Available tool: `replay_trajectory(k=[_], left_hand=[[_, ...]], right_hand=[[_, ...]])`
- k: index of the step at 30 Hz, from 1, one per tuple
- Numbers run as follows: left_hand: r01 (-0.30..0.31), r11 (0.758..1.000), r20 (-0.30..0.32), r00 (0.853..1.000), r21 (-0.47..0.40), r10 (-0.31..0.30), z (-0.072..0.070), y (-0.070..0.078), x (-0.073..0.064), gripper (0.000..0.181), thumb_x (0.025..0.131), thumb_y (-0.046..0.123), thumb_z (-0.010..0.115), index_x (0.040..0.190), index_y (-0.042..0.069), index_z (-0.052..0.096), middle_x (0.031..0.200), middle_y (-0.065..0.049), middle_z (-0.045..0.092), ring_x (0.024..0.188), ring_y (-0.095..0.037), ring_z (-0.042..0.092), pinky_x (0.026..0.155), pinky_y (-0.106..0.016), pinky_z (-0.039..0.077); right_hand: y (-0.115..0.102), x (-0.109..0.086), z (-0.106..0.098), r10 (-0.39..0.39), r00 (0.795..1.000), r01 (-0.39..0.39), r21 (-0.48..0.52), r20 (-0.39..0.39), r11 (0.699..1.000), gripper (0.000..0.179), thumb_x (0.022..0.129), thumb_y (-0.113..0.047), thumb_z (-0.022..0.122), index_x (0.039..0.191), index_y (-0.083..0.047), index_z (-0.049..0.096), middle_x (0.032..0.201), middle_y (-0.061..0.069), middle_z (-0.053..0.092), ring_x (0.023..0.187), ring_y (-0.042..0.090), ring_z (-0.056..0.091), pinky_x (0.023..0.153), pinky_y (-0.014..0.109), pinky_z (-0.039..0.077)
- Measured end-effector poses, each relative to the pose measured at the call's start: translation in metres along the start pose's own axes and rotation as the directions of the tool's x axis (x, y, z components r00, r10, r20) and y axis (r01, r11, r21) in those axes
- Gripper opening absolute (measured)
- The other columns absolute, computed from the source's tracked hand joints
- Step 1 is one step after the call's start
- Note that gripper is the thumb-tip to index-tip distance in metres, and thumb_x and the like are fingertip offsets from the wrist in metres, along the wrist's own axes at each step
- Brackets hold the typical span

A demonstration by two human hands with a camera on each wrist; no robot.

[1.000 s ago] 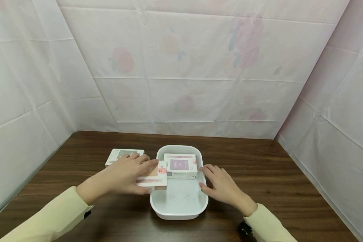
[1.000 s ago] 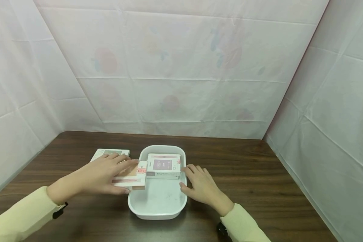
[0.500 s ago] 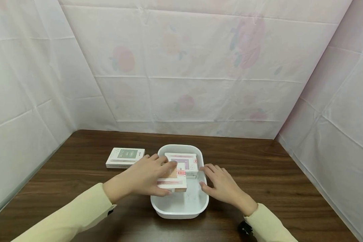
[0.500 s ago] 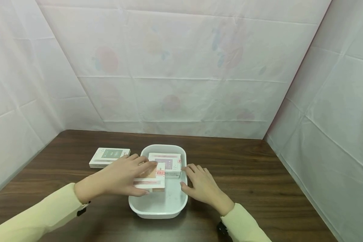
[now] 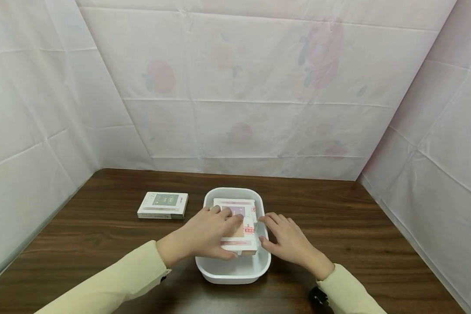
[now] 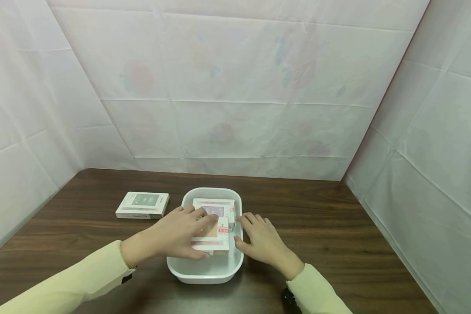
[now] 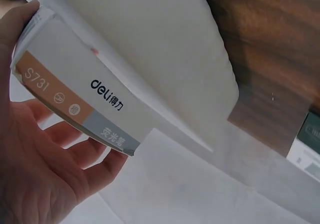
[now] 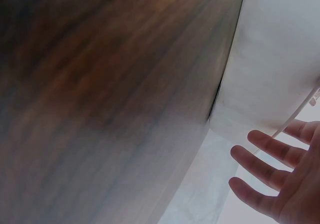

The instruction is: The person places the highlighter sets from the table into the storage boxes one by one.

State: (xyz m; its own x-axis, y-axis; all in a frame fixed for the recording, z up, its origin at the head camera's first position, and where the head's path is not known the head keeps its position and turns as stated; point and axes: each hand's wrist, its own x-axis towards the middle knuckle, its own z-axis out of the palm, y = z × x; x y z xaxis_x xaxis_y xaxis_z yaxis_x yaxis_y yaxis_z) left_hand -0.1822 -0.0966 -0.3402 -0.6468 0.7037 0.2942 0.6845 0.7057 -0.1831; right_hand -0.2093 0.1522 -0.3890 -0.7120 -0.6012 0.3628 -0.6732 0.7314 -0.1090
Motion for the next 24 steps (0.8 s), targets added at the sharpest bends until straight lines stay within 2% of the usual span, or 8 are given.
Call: replay_trajectory(k=[9,16,24], left_hand=[[0.027,0.999,0.058,0.998,-0.027,-0.026,0.014,0.007,0.001,0.078,0.063,0.07,0.06,0.121,0.019,0.051,0.093,0.001,0.055,0.074,-0.017,0.052,0.058,-0.031,0.041],[0.027,0.999,0.065,0.998,-0.029,-0.025,0.024,0.011,-0.001,0.077,0.061,0.07,0.063,0.118,0.02,0.053,0.091,0.002,0.056,0.072,-0.017,0.053,0.053,-0.027,0.038],[0.016,1.0,0.081,0.997,-0.017,-0.015,0.035,0.016,-0.002,0.078,0.061,0.07,0.064,0.119,0.019,0.052,0.093,0.001,0.058,0.075,-0.018,0.055,0.055,-0.029,0.044]], right_hand=[[0.0,-0.001,-0.001,0.008,1.0,-0.008,0.006,0.01,1.0,0.041,0.083,-0.037,0.056,0.119,-0.017,0.056,0.117,-0.004,0.056,0.099,0.016,0.055,0.077,0.036,0.045],[0.0,-0.001,-0.001,0.013,1.0,-0.013,0.009,0.014,1.0,0.042,0.082,-0.037,0.057,0.119,-0.016,0.056,0.116,-0.005,0.055,0.099,0.016,0.055,0.078,0.036,0.044],[0.0,-0.001,-0.001,0.012,1.0,-0.012,0.02,0.018,1.0,0.042,0.083,-0.037,0.056,0.12,-0.016,0.055,0.118,-0.004,0.055,0.1,0.017,0.055,0.078,0.038,0.044]])
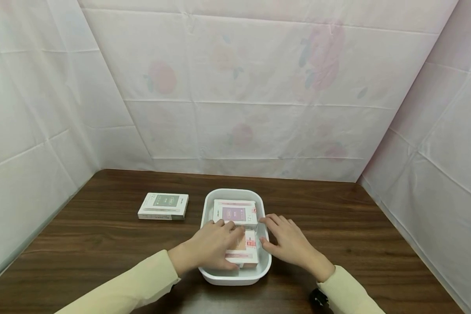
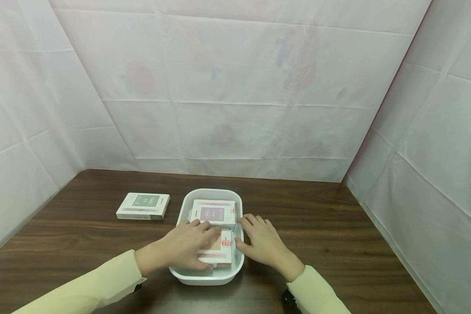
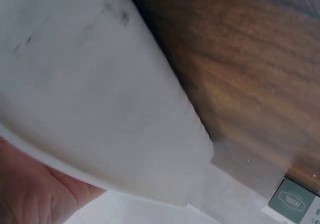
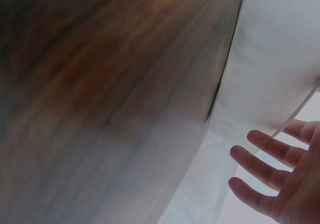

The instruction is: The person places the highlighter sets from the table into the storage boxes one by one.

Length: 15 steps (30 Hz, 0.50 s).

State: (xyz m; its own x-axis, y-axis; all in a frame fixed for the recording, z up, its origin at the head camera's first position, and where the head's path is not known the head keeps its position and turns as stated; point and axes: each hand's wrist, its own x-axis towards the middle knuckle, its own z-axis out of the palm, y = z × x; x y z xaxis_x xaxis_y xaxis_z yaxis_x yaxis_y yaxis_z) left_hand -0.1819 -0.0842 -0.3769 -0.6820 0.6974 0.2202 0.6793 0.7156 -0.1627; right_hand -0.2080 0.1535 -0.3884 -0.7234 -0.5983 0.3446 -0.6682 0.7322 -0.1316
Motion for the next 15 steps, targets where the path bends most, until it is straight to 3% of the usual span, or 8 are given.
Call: replay_trajectory(k=[15], left_hand=[[-0.001,1.0,0.019,1.0,0.001,0.001,0.0081,0.0023,0.0005,0.079,0.06,0.071,0.063,0.118,0.019,0.051,0.092,0.002,0.058,0.078,-0.016,0.057,0.061,-0.03,0.045]], right_hand=[[0.0003,-0.0005,0.0015,-0.003,1.0,0.003,-0.014,-0.014,1.0,0.042,0.083,-0.038,0.056,0.119,-0.017,0.056,0.117,-0.004,0.056,0.099,0.015,0.055,0.076,0.036,0.044]])
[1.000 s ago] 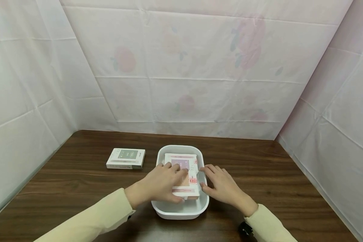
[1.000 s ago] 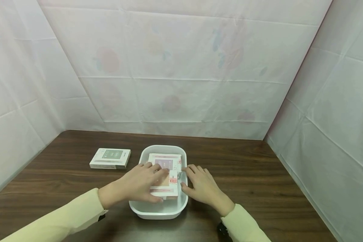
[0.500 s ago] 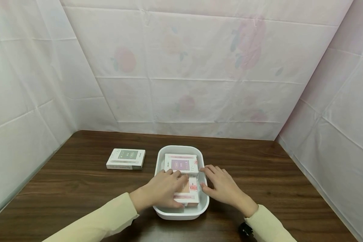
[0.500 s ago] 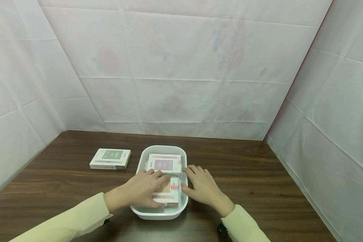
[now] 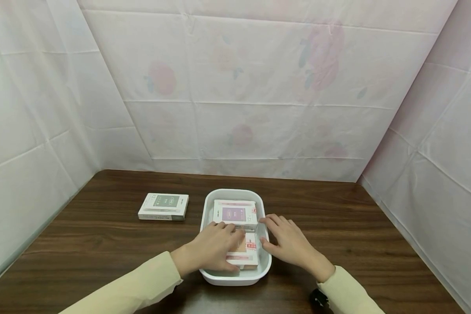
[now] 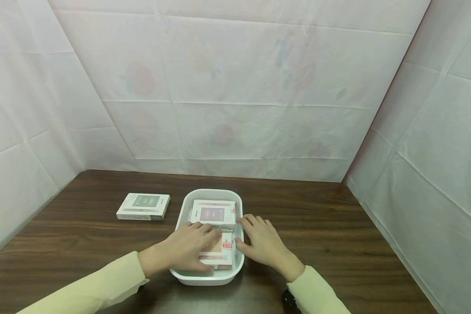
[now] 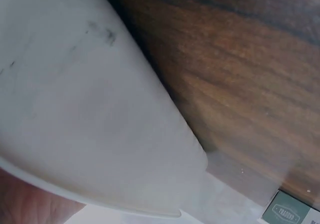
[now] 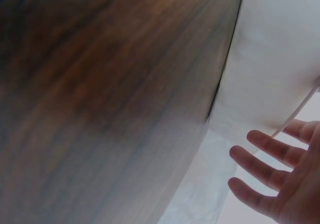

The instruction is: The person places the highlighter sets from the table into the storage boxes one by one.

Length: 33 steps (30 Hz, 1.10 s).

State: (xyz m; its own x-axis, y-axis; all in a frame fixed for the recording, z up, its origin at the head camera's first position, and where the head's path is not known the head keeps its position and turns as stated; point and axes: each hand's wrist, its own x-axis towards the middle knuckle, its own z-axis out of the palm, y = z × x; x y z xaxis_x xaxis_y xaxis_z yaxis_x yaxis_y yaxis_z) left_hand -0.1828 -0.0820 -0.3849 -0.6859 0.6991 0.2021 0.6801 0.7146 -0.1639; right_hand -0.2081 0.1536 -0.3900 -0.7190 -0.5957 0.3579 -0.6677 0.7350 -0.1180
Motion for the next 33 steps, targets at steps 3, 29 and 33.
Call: replay_trajectory(k=[3,29,33], left_hand=[[0.003,1.0,0.014,1.0,0.002,-0.004,0.002,0.001,0.0,0.079,0.061,0.072,0.062,0.118,0.02,0.05,0.093,0.002,0.058,0.082,-0.017,0.057,0.064,-0.031,0.047],[0.006,1.0,0.022,1.0,-0.025,-0.005,-0.012,-0.008,-0.002,0.07,0.079,0.069,0.045,0.127,0.017,0.048,0.108,0.0,0.06,0.091,-0.02,0.059,0.074,-0.037,0.048],[0.024,0.999,0.001,1.0,-0.024,-0.024,-0.02,-0.016,-0.002,0.066,0.08,0.066,0.047,0.127,0.018,0.049,0.11,0.0,0.06,0.091,-0.02,0.059,0.076,-0.039,0.048]], right_hand=[[0.0,0.0,0.0,0.001,1.0,-0.001,-0.001,0.0,1.0,0.042,0.083,-0.037,0.056,0.119,-0.017,0.056,0.117,-0.005,0.055,0.098,0.015,0.055,0.076,0.036,0.044],[-0.001,0.001,-0.001,-0.001,1.0,0.001,-0.006,0.004,1.0,0.042,0.083,-0.038,0.056,0.118,-0.016,0.056,0.117,-0.004,0.056,0.098,0.016,0.055,0.076,0.036,0.045],[-0.001,0.0,-0.001,0.002,1.0,-0.002,-0.006,0.003,1.0,0.042,0.082,-0.038,0.057,0.119,-0.017,0.056,0.117,-0.004,0.056,0.099,0.016,0.055,0.076,0.036,0.045]])
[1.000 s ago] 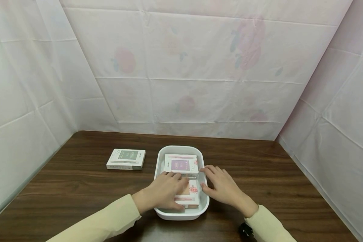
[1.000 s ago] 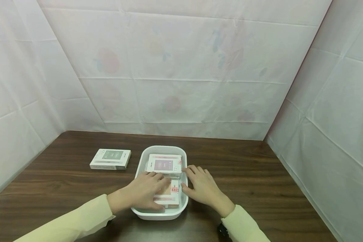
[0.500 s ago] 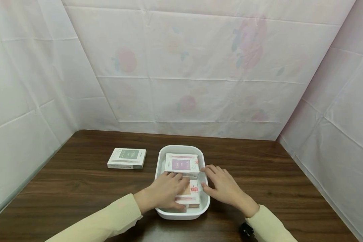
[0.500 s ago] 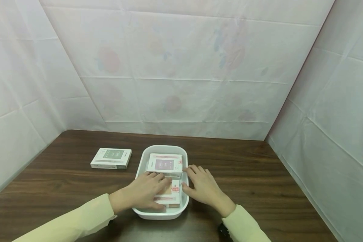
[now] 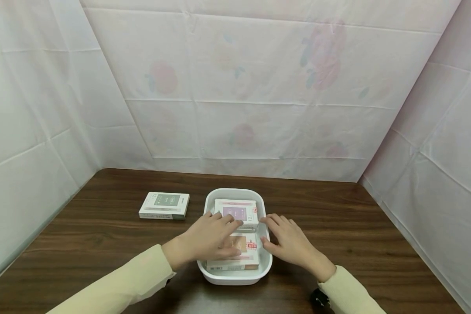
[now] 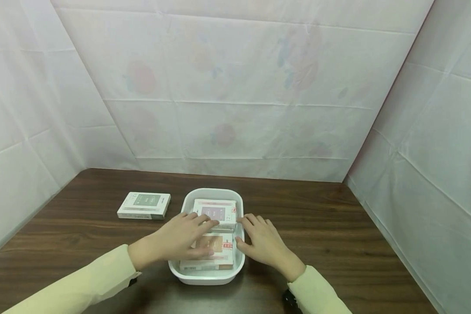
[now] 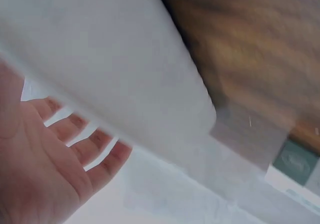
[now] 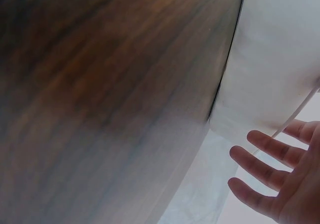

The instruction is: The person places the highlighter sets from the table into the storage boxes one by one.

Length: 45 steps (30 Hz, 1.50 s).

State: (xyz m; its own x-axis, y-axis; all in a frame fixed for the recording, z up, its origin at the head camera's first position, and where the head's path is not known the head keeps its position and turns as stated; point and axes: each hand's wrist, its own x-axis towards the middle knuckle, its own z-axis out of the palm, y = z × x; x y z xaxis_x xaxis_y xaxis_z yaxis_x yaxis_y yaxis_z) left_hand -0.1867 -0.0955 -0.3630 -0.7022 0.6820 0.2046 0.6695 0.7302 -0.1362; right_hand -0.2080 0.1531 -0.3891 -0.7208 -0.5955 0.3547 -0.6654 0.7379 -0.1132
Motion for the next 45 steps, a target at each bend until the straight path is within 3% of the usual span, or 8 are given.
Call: replay_trajectory(k=[9,21,36,45], left_hand=[[0.017,1.0,-0.108,0.994,0.022,-0.015,-0.014,-0.023,-0.01,0.06,0.08,0.06,0.053,0.124,0.018,0.053,0.107,-0.001,0.061,0.089,-0.02,0.06,0.07,-0.038,0.047],[0.099,0.995,-0.146,0.985,0.034,-0.093,-0.016,-0.06,-0.027,0.057,0.08,0.054,0.059,0.122,0.016,0.055,0.106,-0.002,0.061,0.087,-0.024,0.057,0.072,-0.043,0.048],[0.253,0.967,-0.083,0.964,0.009,-0.252,-0.004,-0.107,-0.05,0.055,0.078,0.049,0.063,0.121,0.014,0.056,0.11,-0.005,0.061,0.094,-0.029,0.056,0.075,-0.047,0.045],[0.293,0.956,-0.045,0.955,-0.008,-0.293,0.004,-0.125,-0.062,0.058,0.078,0.047,0.065,0.121,0.011,0.055,0.111,-0.009,0.059,0.097,-0.032,0.055,0.079,-0.052,0.044]], right_hand=[[0.0,0.0,0.0,-0.002,1.0,0.002,-0.007,-0.003,1.0,0.042,0.082,-0.037,0.057,0.118,-0.017,0.056,0.117,-0.003,0.056,0.098,0.016,0.055,0.076,0.036,0.044],[0.002,0.0,0.002,-0.001,1.0,0.001,-0.022,-0.005,1.0,0.041,0.082,-0.038,0.057,0.118,-0.018,0.056,0.117,-0.003,0.056,0.1,0.015,0.055,0.076,0.036,0.045],[0.0,0.0,0.001,0.005,1.0,-0.005,-0.02,-0.003,1.0,0.041,0.083,-0.038,0.056,0.118,-0.017,0.056,0.117,-0.002,0.056,0.1,0.016,0.055,0.075,0.035,0.044],[0.001,0.0,0.002,0.003,1.0,-0.003,-0.019,0.0,1.0,0.041,0.083,-0.038,0.056,0.118,-0.017,0.055,0.117,-0.003,0.055,0.1,0.016,0.054,0.076,0.035,0.044]])
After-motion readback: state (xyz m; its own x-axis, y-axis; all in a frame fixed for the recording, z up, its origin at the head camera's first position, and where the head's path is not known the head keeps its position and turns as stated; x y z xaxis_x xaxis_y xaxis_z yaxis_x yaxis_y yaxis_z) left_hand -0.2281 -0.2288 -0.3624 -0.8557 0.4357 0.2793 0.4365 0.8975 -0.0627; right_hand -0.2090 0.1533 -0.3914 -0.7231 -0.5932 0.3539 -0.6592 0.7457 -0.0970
